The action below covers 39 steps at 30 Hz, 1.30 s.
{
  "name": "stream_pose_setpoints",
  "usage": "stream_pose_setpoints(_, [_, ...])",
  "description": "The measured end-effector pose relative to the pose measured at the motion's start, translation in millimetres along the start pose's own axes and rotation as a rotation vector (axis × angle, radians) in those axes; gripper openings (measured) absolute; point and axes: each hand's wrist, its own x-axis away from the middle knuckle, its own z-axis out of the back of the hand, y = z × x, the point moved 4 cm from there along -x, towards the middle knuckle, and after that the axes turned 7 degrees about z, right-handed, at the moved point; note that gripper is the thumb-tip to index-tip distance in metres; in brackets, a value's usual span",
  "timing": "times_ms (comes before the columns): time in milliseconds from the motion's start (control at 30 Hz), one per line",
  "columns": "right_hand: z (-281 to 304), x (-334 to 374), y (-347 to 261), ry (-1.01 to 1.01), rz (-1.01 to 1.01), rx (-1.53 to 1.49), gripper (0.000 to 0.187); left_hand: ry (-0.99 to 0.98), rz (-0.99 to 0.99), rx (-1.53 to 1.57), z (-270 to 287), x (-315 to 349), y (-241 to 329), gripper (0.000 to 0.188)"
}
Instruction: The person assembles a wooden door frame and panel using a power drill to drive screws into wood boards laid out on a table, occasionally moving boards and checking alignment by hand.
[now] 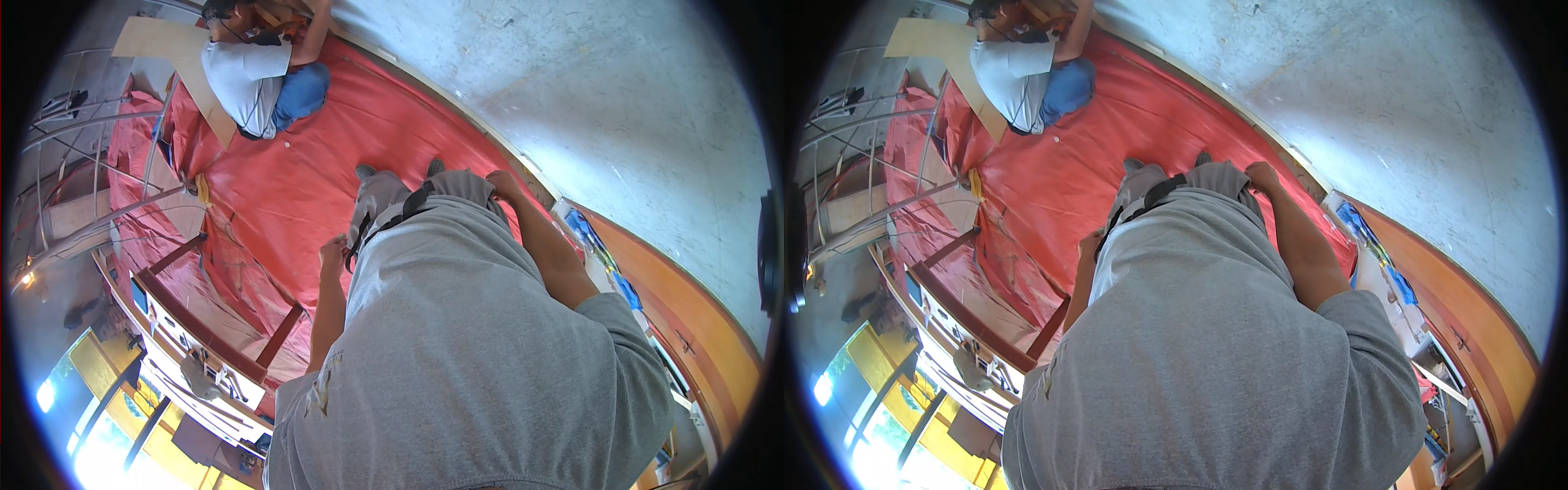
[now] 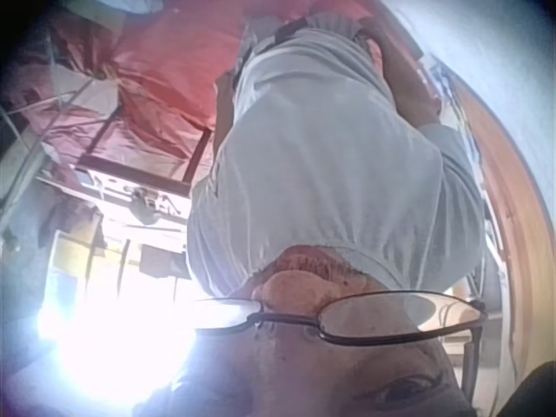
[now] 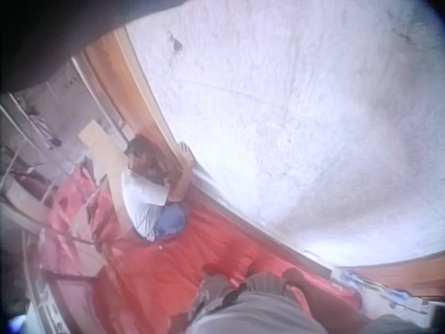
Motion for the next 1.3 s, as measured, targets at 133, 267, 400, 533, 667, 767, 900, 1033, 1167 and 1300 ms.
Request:
stream_pose_setpoints(133, [-37.1,-4.7,51.5,0.156,0.059,-0.205,0.036,-0.029,-0.018,-0.020,-6.4,6.4,15.9,0.034])
stream_pose_setpoints(267, [-50.6,-10.5,60.8,0.232,0.063,-0.386,0.030,-0.040,-0.019,-0.002,-7.2,5.1,15.6,0.035])
stream_pose_setpoints(400, [-24.9,-11.3,31.0,0.212,0.230,-0.069,0.026,-0.022,-0.053,-0.019,-2.1,8.0,6.1,0.032])
stream_pose_setpoints(533, [-18.8,-8.0,23.2,0.136,0.096,0.040,0.029,0.012,-0.074,-0.144,-5.8,11.1,13.0,0.028])
stream_pose_setpoints(667, [-16.1,-3.2,17.1,0.104,0.044,0.066,0.030,0.022,-0.032,-0.012,-4.3,11.6,7.6,0.028])
stream_pose_setpoints(767, [-14.5,-4.7,13.9,0.138,0.062,0.055,0.031,0.008,0.003,0.022,-1.3,5.3,3.1,0.032])
stream_pose_setpoints(900, [-15.3,-2.8,18.2,0.162,0.015,-0.137,0.034,-0.019,-0.041,-0.008,-0.2,-2.3,-4.2,0.037])
stream_pose_setpoints(1033, [-17.8,1.6,36.0,0.201,-0.050,-0.350,0.030,-0.085,0.020,0.272,-12.3,-8.7,-2.7,0.044])
stream_pose_setpoints(1167, [-20.8,2.7,40.0,0.134,-0.197,-0.414,0.020,-0.119,-0.007,0.384,-20.1,-27.3,-26.2,0.053])
stream_pose_setpoints(1300, [-38.4,-18.9,46.8,0.097,0.365,0.497,0.015,-0.203,0.084,0.816,-11.5,-30.5,-80.9,0.060])
